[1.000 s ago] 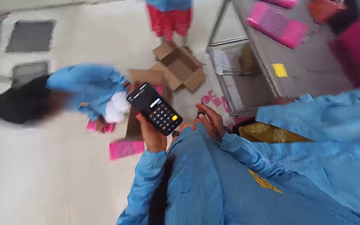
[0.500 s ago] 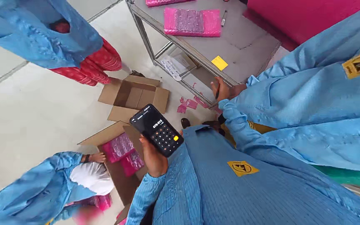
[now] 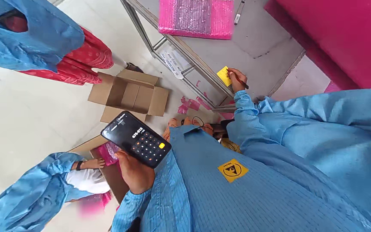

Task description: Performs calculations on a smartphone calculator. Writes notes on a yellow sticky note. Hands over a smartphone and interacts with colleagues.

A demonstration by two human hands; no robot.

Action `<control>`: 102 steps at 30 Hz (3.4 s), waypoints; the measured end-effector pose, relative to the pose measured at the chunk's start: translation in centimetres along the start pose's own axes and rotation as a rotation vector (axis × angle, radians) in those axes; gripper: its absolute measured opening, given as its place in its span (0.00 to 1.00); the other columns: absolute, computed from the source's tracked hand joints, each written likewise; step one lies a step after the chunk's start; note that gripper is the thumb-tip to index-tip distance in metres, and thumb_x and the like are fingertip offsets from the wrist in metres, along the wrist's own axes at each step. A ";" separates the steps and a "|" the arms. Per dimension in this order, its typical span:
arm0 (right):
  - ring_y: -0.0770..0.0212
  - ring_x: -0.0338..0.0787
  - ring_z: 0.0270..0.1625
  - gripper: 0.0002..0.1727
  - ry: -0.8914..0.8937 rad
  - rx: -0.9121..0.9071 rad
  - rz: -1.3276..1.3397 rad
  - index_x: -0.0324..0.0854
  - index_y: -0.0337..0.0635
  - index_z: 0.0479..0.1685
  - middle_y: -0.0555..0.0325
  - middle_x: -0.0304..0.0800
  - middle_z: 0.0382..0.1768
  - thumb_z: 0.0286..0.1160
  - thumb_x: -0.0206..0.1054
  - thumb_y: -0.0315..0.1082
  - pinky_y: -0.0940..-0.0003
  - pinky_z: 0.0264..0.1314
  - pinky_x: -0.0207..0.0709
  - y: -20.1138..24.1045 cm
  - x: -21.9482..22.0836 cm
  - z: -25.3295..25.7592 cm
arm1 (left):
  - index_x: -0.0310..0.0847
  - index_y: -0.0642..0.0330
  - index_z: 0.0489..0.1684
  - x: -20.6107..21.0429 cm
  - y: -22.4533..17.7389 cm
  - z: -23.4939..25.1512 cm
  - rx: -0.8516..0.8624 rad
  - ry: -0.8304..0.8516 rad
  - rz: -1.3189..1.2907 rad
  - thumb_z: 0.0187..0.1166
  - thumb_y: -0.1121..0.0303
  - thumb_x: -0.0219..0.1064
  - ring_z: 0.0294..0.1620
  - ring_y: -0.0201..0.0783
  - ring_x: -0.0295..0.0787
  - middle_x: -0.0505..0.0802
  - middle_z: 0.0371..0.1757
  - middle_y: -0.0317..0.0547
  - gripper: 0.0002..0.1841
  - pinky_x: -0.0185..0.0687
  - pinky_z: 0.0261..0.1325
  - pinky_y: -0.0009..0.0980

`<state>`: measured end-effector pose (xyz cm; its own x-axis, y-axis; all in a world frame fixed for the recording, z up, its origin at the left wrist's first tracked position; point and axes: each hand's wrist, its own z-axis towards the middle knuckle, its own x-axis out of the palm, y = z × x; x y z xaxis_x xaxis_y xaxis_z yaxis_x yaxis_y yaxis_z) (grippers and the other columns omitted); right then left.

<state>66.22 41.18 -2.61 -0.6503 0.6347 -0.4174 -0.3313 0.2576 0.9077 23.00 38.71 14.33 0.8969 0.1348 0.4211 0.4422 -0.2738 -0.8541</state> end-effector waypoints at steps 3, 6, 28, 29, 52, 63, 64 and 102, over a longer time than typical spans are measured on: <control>0.61 0.94 0.48 0.15 0.008 -0.050 -0.008 0.89 0.29 0.56 0.41 0.95 0.50 0.77 0.66 0.29 0.66 0.58 0.86 -0.5 0.3 0.3 | 0.59 0.51 0.76 0.8 -0.1 1.0 -0.014 -0.024 0.030 0.91 0.43 0.24 0.63 0.31 0.90 0.92 0.60 0.32 0.30 0.88 0.66 0.35; 0.67 0.93 0.42 0.13 -0.026 -0.119 0.041 0.89 0.27 0.49 0.43 0.95 0.44 0.71 0.70 0.27 0.73 0.50 0.86 -1.5 0.8 0.6 | 0.61 0.51 0.75 1.5 0.1 1.9 -0.015 -0.032 0.026 0.91 0.43 0.25 0.62 0.32 0.90 0.93 0.59 0.33 0.30 0.88 0.66 0.36; 0.80 0.84 0.32 0.09 -0.070 -0.124 0.073 0.86 0.25 0.39 0.54 0.91 0.36 0.68 0.67 0.26 0.84 0.38 0.78 -2.4 1.2 0.6 | 0.56 0.54 0.77 2.7 0.4 3.2 -0.038 0.014 0.024 0.91 0.41 0.27 0.65 0.34 0.88 0.90 0.63 0.34 0.31 0.87 0.68 0.38; 0.80 0.84 0.33 0.09 -0.072 -0.120 0.087 0.86 0.26 0.40 0.55 0.91 0.36 0.68 0.67 0.26 0.84 0.39 0.79 -2.6 1.0 0.8 | 0.58 0.54 0.76 2.6 0.5 3.4 -0.046 0.019 0.000 0.91 0.41 0.26 0.65 0.35 0.89 0.90 0.63 0.36 0.32 0.87 0.68 0.39; 0.82 0.84 0.30 0.11 -0.006 -0.195 0.022 0.87 0.26 0.40 0.51 0.93 0.34 0.67 0.68 0.28 0.87 0.37 0.77 -3.5 0.3 2.9 | 0.52 0.55 0.80 4.2 1.6 4.4 -0.106 0.139 0.254 0.86 0.34 0.24 0.51 0.42 0.96 0.94 0.60 0.39 0.38 0.93 0.49 0.38; 0.78 0.87 0.30 0.10 0.020 -0.264 0.032 0.88 0.27 0.38 0.51 0.93 0.32 0.66 0.69 0.28 0.83 0.37 0.80 -3.8 0.3 3.5 | 0.65 0.65 0.72 4.6 2.5 3.7 -0.246 0.343 0.583 0.89 0.57 0.43 0.58 0.35 0.91 0.87 0.66 0.42 0.24 0.88 0.61 0.33; 0.78 0.86 0.29 0.10 0.015 -0.261 0.022 0.88 0.26 0.38 0.51 0.93 0.31 0.66 0.69 0.28 0.83 0.36 0.80 -3.8 0.4 3.5 | 0.65 0.65 0.72 4.7 2.5 3.7 -0.243 0.339 0.582 0.88 0.58 0.42 0.58 0.35 0.91 0.87 0.67 0.42 0.23 0.88 0.61 0.33; 0.79 0.88 0.31 0.12 -0.041 -0.034 0.232 0.80 0.26 0.48 0.64 0.91 0.34 0.81 0.59 0.29 0.79 0.39 0.86 -3.8 -0.3 4.2 | 0.68 0.71 0.74 3.2 -0.4 5.7 -0.222 0.228 0.475 0.86 0.63 0.49 0.57 0.37 0.89 0.85 0.68 0.54 0.24 0.86 0.60 0.36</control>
<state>70.59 43.07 -5.73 -0.6839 0.7031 -0.1950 -0.1992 0.0772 0.9769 25.73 44.65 14.26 0.9635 -0.2542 0.0835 -0.0418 -0.4513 -0.8914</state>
